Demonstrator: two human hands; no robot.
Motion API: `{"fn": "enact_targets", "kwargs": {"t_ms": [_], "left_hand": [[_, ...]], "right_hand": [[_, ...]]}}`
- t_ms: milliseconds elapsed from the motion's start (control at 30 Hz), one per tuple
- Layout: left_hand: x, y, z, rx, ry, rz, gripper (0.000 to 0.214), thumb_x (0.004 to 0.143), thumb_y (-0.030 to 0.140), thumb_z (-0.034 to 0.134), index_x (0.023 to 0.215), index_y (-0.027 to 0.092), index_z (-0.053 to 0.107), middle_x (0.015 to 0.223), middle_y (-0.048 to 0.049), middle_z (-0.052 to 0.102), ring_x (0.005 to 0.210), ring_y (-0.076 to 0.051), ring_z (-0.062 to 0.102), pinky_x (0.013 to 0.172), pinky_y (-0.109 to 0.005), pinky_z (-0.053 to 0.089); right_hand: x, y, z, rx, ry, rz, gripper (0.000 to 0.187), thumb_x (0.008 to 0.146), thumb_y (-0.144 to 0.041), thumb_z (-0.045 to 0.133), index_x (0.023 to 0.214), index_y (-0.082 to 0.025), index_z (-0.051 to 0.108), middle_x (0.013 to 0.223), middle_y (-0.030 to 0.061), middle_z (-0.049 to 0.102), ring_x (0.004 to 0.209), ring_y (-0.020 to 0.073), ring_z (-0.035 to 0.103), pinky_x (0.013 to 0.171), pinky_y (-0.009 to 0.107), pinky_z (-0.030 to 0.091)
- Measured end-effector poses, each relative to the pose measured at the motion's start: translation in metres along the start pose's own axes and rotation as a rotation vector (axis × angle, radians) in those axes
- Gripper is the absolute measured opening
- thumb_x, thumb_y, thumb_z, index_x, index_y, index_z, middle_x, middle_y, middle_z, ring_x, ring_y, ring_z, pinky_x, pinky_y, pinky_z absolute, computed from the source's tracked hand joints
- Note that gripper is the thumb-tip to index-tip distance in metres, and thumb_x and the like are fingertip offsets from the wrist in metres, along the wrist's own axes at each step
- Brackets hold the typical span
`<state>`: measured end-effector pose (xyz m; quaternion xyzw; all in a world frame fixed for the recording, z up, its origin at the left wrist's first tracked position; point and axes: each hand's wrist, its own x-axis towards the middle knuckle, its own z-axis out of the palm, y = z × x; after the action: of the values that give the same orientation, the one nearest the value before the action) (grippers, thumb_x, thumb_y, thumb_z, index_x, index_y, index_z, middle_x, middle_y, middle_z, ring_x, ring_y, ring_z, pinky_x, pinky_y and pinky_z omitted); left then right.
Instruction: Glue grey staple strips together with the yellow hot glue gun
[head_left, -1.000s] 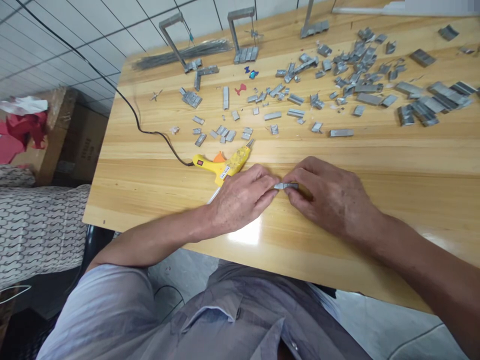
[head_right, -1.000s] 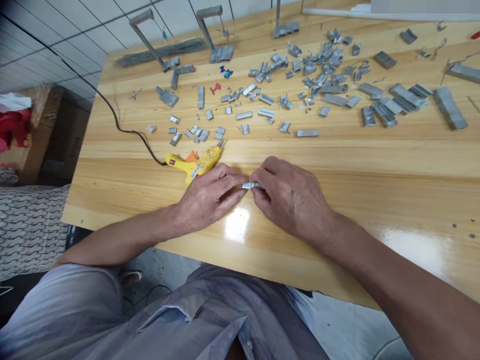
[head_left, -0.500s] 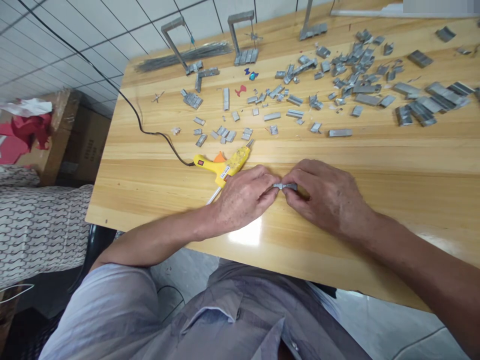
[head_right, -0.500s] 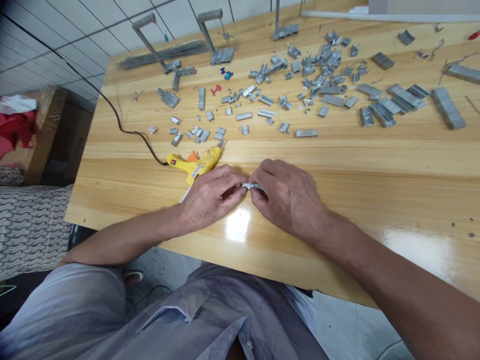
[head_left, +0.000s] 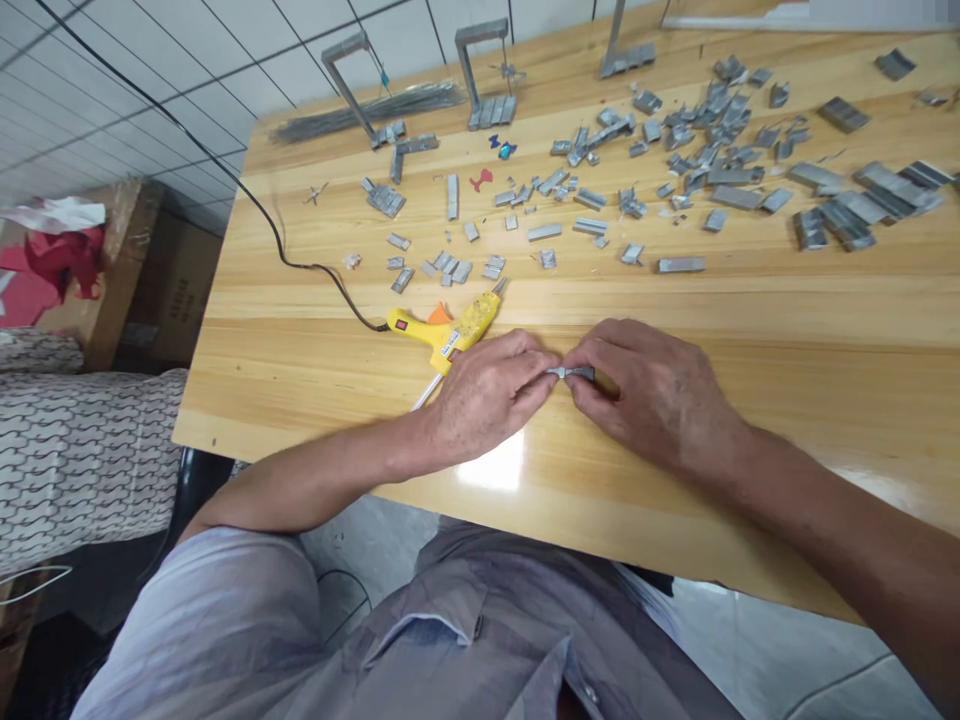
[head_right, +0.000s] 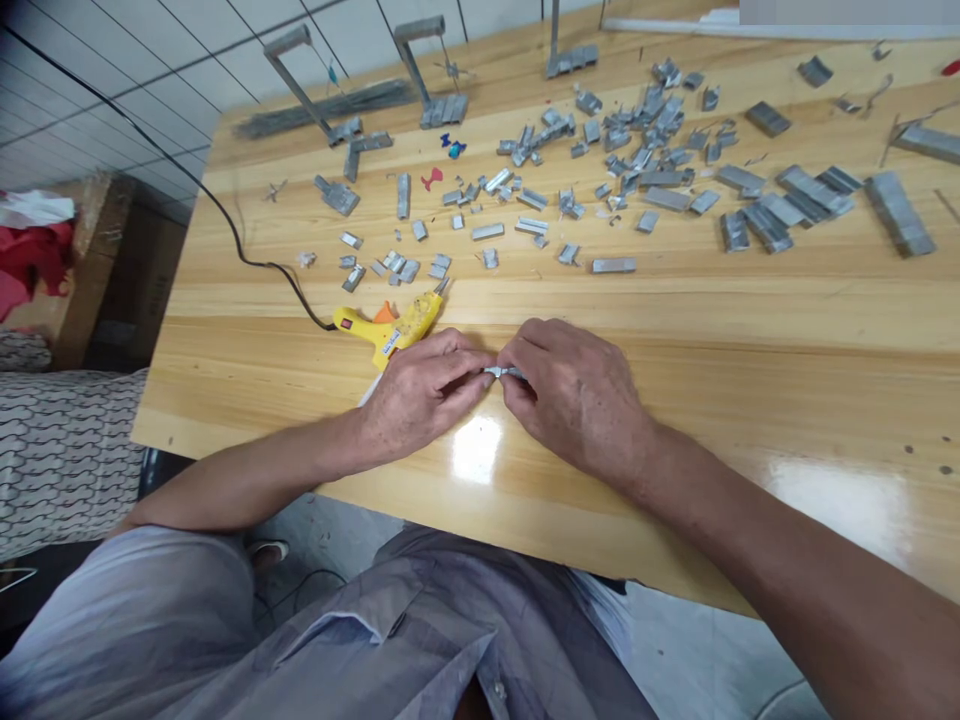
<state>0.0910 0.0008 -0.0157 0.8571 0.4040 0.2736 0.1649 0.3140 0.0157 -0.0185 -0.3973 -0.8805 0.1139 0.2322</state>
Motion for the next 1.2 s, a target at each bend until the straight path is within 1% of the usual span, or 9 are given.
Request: {"fn": "enact_targets", "kwargs": {"t_ms": [200,367,433,533,733,900,1100,1200], "left_hand": [[-0.001,0.000,0.001,0.010,0.001,0.009,0.014,0.104,0.019,0.062,0.109,0.015,0.074,0.096,-0.0059,0.073,0.089,-0.016,0.070,0.079,-0.028,0.058],[-0.001,0.004,-0.004,0.019,-0.045,-0.034,0.020,0.102,0.021,0.065,0.121,0.017,0.067,0.099,-0.0054,0.074,0.093,-0.017,0.071,0.084,-0.031,0.058],[-0.001,0.006,-0.008,0.015,-0.055,-0.051,0.018,0.100,0.018,0.066,0.118,0.017,0.065,0.098,-0.0046,0.073,0.092,-0.017,0.070,0.083,-0.031,0.058],[0.000,0.008,-0.010,0.018,-0.054,-0.053,0.008,0.099,0.014,0.065,0.107,0.017,0.065,0.096,-0.0046,0.072,0.091,-0.017,0.068,0.081,-0.030,0.056],[0.002,0.006,-0.006,0.013,-0.022,-0.058,0.005,0.097,0.013,0.065,0.098,0.018,0.065,0.091,-0.0025,0.072,0.085,-0.015,0.068,0.077,-0.028,0.054],[0.002,0.006,-0.005,-0.005,-0.012,-0.062,0.005,0.097,0.012,0.065,0.099,0.017,0.066,0.088,-0.0019,0.071,0.082,-0.014,0.067,0.075,-0.027,0.054],[0.003,0.005,-0.006,-0.044,-0.023,-0.058,0.005,0.099,0.013,0.065,0.099,0.017,0.068,0.088,-0.0022,0.071,0.082,-0.014,0.067,0.075,-0.026,0.054],[0.003,0.005,-0.007,-0.065,-0.031,-0.059,0.006,0.098,0.011,0.065,0.099,0.016,0.069,0.088,-0.0025,0.071,0.082,-0.013,0.067,0.075,-0.026,0.053]], "right_hand": [[0.000,0.000,0.001,0.001,0.008,0.007,0.012,0.094,-0.020,0.060,0.090,-0.022,0.072,0.090,0.0056,0.075,0.087,0.0229,0.068,0.072,0.034,0.045],[0.000,-0.001,0.001,-0.015,-0.002,0.023,0.012,0.094,-0.021,0.060,0.092,-0.021,0.072,0.092,0.0067,0.075,0.088,0.0237,0.069,0.071,0.034,0.045],[0.000,-0.001,0.001,-0.020,-0.005,0.028,0.013,0.094,-0.021,0.059,0.092,-0.022,0.072,0.093,0.0066,0.075,0.088,0.0238,0.069,0.071,0.034,0.045],[0.000,-0.001,0.000,-0.012,-0.005,0.029,0.012,0.094,-0.020,0.060,0.092,-0.023,0.072,0.092,0.0063,0.075,0.088,0.0239,0.069,0.071,0.034,0.045],[0.001,-0.001,0.000,0.007,-0.018,0.032,0.012,0.094,-0.020,0.060,0.091,-0.023,0.071,0.091,0.0065,0.075,0.088,0.0247,0.069,0.071,0.035,0.045],[0.001,-0.001,0.000,0.019,-0.027,0.030,0.012,0.094,-0.020,0.059,0.091,-0.024,0.071,0.091,0.0057,0.075,0.088,0.0242,0.068,0.072,0.035,0.045],[0.001,-0.001,0.001,0.005,-0.009,0.026,0.013,0.095,-0.020,0.059,0.091,-0.022,0.071,0.092,0.0061,0.075,0.087,0.0240,0.069,0.071,0.035,0.045],[0.001,-0.001,0.000,0.014,-0.028,0.032,0.013,0.095,-0.021,0.059,0.092,-0.023,0.071,0.093,0.0057,0.076,0.089,0.0241,0.069,0.071,0.035,0.045]]}}
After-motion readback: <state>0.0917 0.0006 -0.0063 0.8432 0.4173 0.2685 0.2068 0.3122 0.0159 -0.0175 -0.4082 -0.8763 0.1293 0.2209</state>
